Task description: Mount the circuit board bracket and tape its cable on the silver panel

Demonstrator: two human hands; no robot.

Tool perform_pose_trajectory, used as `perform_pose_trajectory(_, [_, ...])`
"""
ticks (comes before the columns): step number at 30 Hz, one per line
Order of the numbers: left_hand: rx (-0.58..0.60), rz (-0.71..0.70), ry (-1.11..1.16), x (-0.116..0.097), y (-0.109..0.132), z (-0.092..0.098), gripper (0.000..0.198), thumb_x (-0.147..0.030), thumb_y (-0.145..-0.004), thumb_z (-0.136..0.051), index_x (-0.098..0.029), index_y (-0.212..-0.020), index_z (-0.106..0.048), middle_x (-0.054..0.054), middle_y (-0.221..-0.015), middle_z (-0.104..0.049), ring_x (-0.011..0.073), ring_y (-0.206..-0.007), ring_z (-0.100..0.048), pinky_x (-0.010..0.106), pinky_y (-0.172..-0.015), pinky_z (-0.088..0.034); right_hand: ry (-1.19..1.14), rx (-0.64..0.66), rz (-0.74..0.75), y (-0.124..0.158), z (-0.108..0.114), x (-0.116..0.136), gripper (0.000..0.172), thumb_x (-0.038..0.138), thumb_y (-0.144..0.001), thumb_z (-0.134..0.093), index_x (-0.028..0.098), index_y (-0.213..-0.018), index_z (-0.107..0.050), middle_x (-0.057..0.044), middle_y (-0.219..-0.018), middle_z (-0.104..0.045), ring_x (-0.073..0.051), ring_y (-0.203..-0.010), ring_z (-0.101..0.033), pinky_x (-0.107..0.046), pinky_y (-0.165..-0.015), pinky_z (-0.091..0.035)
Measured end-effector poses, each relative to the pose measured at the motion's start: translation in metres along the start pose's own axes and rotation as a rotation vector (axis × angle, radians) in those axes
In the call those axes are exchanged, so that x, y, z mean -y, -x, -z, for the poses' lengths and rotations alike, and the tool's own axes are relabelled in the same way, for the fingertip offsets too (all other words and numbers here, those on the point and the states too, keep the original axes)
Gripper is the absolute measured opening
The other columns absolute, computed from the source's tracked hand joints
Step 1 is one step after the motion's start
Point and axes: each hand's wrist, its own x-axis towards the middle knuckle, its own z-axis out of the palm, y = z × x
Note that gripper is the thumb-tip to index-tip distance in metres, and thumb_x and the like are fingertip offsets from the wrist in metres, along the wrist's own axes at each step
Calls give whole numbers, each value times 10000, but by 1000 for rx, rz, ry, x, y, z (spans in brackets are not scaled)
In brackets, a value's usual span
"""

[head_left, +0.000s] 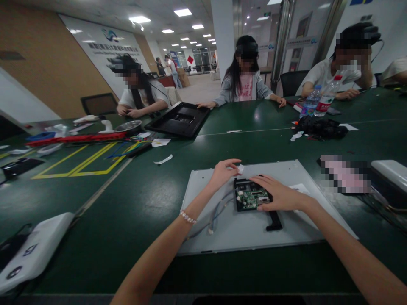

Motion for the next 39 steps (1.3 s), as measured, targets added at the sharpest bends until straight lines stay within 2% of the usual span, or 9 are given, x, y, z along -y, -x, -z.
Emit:
perform_pose_trajectory(4, [-16, -44, -166, 5, -1, -3, 204, -143, -725, -621, -144, -896, -731, 29, -778, -697, 156, -691, -679, 253, -679, -544, 22, -2, 5, 1, -1, 0, 931, 618, -763, -624, 297, -1528, -201, -62, -1568, -291, -335, -1441, -208, -549, -1154, -231])
perform_pose_trajectory(10, [-34, -107, -319, 6, 1, -6, 101, -169, -745, -608, -163, -763, -708, 28, -755, -705, 161, -737, -655, 251, -693, -506, 42, -14, 6, 0, -3, -3, 920, 613, -770, -618, 312, -1529, -195, -47, -1568, -288, -336, -1439, -212, -543, -1156, -244])
perform_pose_trajectory(16, [-115, -117, -459, 6, 8, -12, 189, -111, -717, -588, -177, -869, -679, 3, -728, -674, 154, -695, -622, 269, -711, -484, 57, -9, -11, 1, -3, 0, 889, 625, -780, -601, 338, -1524, -209, -28, -1570, -283, -349, -1442, -198, -553, -1157, -247])
perform_pose_trajectory(19, [-106, -126, -449, 8, 8, -13, 197, -110, -739, -564, -176, -891, -669, -5, -710, -653, 142, -671, -609, 257, -694, -490, 59, -8, -5, 1, -3, 0, 880, 635, -779, -597, 352, -1520, -217, -20, -1577, -267, -359, -1443, -191, -569, -1155, -245])
perform_pose_trajectory(24, [-44, -128, -285, 7, 0, -3, 152, -149, -795, -520, -161, -864, -655, 22, -846, -669, 113, -626, -634, 233, -639, -516, 58, 13, -23, 1, -1, 2, 865, 656, -778, -587, 336, -1509, -254, -28, -1576, -270, -344, -1447, -187, -555, -1163, -228])
perform_pose_trajectory(27, [36, -144, -234, 3, -5, 6, 140, -162, -797, -526, -152, -849, -655, 37, -874, -672, 112, -620, -642, 229, -626, -521, 55, 17, -17, 1, 0, 3, 859, 655, -781, -583, 317, -1506, -270, -36, -1578, -265, -345, -1447, -184, -548, -1165, -226])
perform_pose_trajectory(30, [93, -169, -308, -2, -7, 12, 165, -146, -783, -539, -158, -877, -674, 34, -862, -687, 118, -676, -642, 225, -656, -513, 56, 8, -5, 1, -1, 1, 859, 648, -781, -589, 323, -1507, -264, -34, -1576, -270, -345, -1445, -190, -549, -1162, -227])
perform_pose_trajectory(34, [78, -182, -429, -8, -7, 10, 196, -144, -780, -548, -167, -919, -685, 25, -835, -699, 129, -729, -630, 231, -693, -498, 67, 9, -1, 0, -4, -2, 858, 656, -783, -582, 329, -1508, -258, -29, -1579, -261, -343, -1445, -191, -546, -1160, -228])
perform_pose_trajectory(39, [206, -266, -589, -10, -4, 0, 256, -51, -740, -504, -173, -857, -696, 23, -842, -691, 143, -762, -612, 257, -758, -480, 75, -11, 9, 1, -5, -2, 853, 642, -788, -584, 367, -1513, -229, -7, -1579, -263, -350, -1443, -194, -563, -1155, -234])
